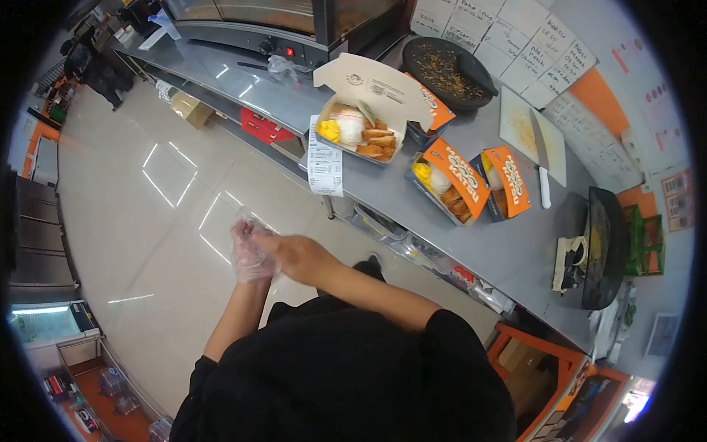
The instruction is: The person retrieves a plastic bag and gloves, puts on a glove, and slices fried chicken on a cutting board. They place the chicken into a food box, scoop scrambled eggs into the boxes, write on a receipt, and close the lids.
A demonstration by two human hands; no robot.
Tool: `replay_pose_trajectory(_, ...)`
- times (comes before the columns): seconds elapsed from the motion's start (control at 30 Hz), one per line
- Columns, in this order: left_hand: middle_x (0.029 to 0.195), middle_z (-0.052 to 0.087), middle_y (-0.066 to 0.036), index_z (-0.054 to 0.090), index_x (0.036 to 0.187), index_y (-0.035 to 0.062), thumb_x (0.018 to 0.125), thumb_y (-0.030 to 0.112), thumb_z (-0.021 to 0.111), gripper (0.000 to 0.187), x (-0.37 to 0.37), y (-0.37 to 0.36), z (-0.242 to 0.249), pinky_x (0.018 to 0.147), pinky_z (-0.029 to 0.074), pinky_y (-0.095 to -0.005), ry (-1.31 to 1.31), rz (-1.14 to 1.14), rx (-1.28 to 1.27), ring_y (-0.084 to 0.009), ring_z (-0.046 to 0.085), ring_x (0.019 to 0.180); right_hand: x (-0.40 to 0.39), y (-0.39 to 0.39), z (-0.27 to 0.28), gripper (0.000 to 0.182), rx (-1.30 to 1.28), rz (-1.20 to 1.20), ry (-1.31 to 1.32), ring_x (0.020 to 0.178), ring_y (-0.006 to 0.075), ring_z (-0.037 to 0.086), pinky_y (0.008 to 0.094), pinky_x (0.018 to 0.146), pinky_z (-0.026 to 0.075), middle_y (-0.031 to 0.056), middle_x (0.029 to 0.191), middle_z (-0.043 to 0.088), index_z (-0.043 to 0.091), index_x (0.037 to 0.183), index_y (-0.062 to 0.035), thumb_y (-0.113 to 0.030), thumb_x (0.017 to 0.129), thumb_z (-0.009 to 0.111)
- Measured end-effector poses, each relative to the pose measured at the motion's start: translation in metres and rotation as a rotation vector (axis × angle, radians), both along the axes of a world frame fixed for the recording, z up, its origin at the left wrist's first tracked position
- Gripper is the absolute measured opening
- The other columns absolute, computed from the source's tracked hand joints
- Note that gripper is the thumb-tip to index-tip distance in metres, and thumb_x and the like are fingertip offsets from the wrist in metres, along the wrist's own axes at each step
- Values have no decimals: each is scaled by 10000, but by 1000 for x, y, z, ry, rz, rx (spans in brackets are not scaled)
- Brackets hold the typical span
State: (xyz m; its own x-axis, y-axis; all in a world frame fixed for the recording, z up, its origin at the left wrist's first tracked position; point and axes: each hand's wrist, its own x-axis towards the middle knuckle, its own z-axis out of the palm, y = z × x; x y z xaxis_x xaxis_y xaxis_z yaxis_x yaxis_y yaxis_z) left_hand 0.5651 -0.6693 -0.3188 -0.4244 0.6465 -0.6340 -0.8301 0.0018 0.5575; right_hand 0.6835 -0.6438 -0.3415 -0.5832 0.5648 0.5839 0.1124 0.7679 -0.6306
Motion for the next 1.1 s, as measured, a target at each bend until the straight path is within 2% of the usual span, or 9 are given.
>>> replay_pose_trajectory(0.13, 1013, 482, -28, 434, 1127, 73, 919, 182, 503, 245, -20, 1, -26, 821, 406, -304, 268, -116, 320, -158, 491, 936, -39, 40, -5, 420, -446, -43, 132, 696, 239, 577, 335, 595, 447, 139, 811, 580, 434, 1153, -61, 13, 775, 603)
replay_pose_trajectory(0.23, 1258, 428, -91, 329, 1322, 71, 899, 242, 547, 506, -57, 7, -1, 1013, 316, -351, 431, -460, 348, -208, 409, 1196, -71, 81, -15, 315, -290, -189, 196, 622, 211, 521, 307, 557, 412, 131, 731, 538, 476, 1032, -20, 63, 739, 555)
replay_pose_trajectory(0.3, 1463, 254, -108, 185, 1440, 111, 859, 356, 571, 739, -100, 3, 6, 1085, 248, -387, 59, -890, 438, -261, 279, 1330, -84, 113, -20, 282, -294, -253, 248, 627, 209, 514, 306, 562, 411, 131, 733, 531, 501, 1002, -19, 58, 734, 540)
replay_pose_trajectory(0.4, 1344, 400, -66, 393, 1319, 87, 873, 353, 539, 539, -167, 13, -27, 940, 422, -401, -16, -632, 334, -247, 439, 1183, -95, 161, 2, 268, -491, -165, 192, 670, 209, 518, 319, 592, 421, 126, 775, 524, 557, 991, -42, 36, 736, 526)
replay_pose_trajectory(0.53, 991, 500, -32, 479, 1032, 129, 862, 386, 512, 311, -197, 71, -62, 801, 409, -345, 55, -82, -206, -199, 495, 933, -141, 165, 7, 277, -548, 230, -35, 753, 219, 540, 343, 658, 444, 108, 872, 532, 619, 996, -80, 13, 756, 516)
replay_pose_trajectory(0.77, 1102, 534, -26, 461, 1187, 132, 892, 263, 485, 324, -222, 184, -65, 870, 401, -359, -86, -604, 115, -186, 478, 1081, -159, 221, 24, 155, -448, 340, -215, 956, 271, 578, 368, 784, 468, 81, 1009, 553, 601, 957, -68, -58, 815, 538)
replay_pose_trajectory(0.87, 1160, 529, -51, 452, 1203, 100, 883, 219, 497, 344, -226, 241, -17, 910, 390, -369, 171, -712, 43, -203, 459, 1128, -154, 254, 11, 184, -390, 87, -184, 930, 264, 579, 368, 777, 468, 81, 1053, 541, 579, 971, -60, -56, 787, 579)
replay_pose_trajectory(0.9, 1255, 489, -61, 412, 1283, 88, 867, 214, 523, 449, -237, 260, -19, 967, 358, -403, 698, -819, 45, -218, 432, 1180, -159, 269, 10, 203, -418, 40, -150, 922, 261, 580, 361, 771, 468, 87, 1063, 536, 578, 975, -61, -51, 773, 592)
replay_pose_trajectory(1.1, 1248, 490, -149, 354, 1353, 57, 832, 107, 596, 576, -291, 364, -26, 902, 421, -349, 882, -936, 329, -229, 449, 1171, -220, 371, 2, 381, -600, 42, 290, 890, 274, 570, 348, 755, 468, 106, 1074, 520, 554, 1067, -71, 21, 699, 594)
